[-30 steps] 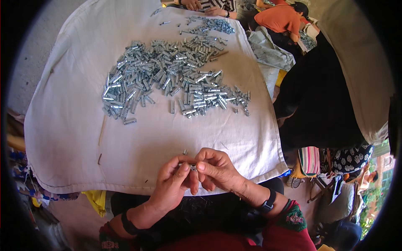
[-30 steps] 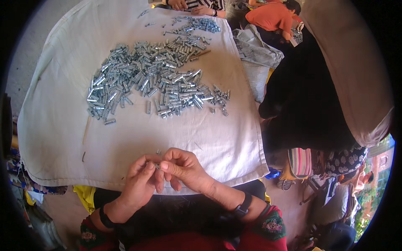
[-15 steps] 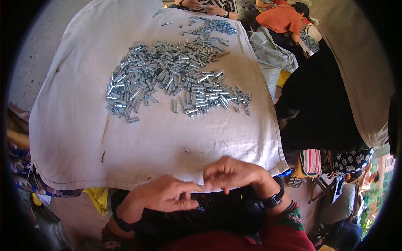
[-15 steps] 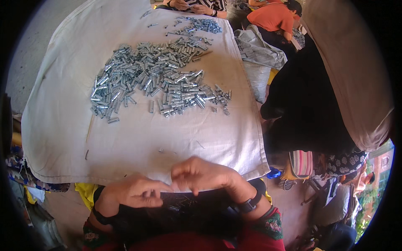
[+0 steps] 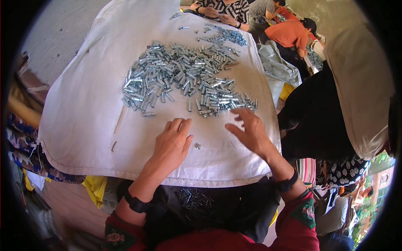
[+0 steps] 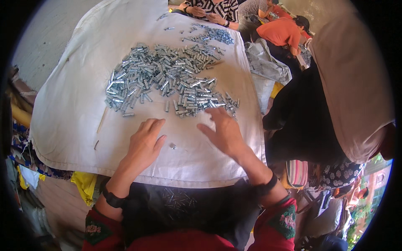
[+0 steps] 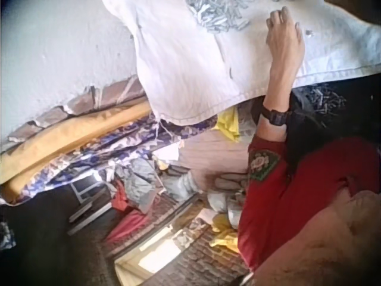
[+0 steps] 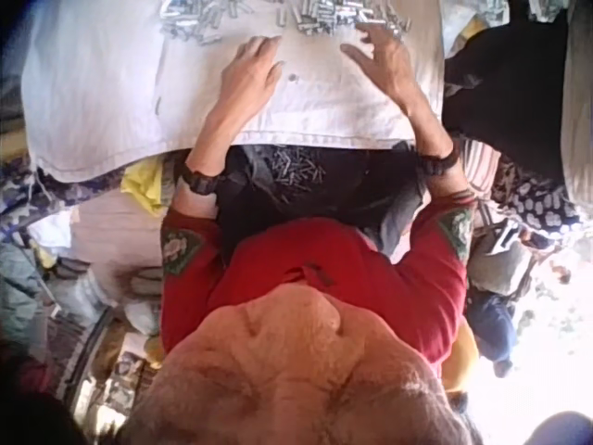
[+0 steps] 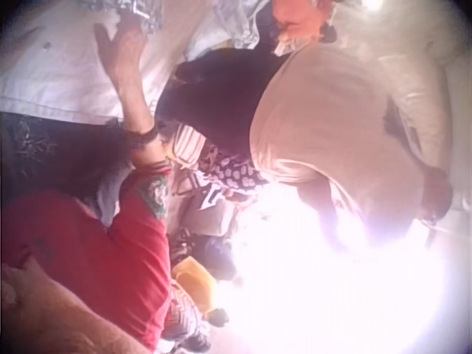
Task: Assembling small metal components by hand, then placing them into a bag.
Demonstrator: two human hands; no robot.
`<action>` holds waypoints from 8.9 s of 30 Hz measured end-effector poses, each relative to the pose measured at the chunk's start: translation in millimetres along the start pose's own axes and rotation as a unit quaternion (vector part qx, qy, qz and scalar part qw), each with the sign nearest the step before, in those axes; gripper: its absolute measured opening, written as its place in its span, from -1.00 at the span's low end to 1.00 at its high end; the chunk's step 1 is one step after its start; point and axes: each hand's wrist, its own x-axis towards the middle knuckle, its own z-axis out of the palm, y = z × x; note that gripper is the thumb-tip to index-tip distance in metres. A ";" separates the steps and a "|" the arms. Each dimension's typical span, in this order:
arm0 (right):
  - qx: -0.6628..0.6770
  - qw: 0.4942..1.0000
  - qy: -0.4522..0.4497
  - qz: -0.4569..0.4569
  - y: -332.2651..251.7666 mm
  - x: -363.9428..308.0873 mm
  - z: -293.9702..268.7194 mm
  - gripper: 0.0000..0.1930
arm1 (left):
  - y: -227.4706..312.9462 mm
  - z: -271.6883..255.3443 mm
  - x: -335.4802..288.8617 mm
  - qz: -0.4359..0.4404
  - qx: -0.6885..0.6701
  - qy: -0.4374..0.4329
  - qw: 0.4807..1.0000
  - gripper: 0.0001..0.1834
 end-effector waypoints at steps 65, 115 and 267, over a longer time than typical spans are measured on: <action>-0.074 0.997 -0.003 -0.029 8.4 -53.4 47.1 -0.87 | -20.8 -7.4 -23.7 0.078 0.089 -0.030 0.992 -0.80; 0.531 0.816 -0.139 0.181 -8.5 -64.8 34.3 -0.79 | 24.9 18.1 -27.7 -0.192 -0.559 -0.157 0.791 -0.80; 0.629 0.770 -0.033 0.100 -119.2 -203.1 2.4 -0.89 | 124.4 -42.5 -160.2 -0.090 -0.481 -0.133 0.862 -0.83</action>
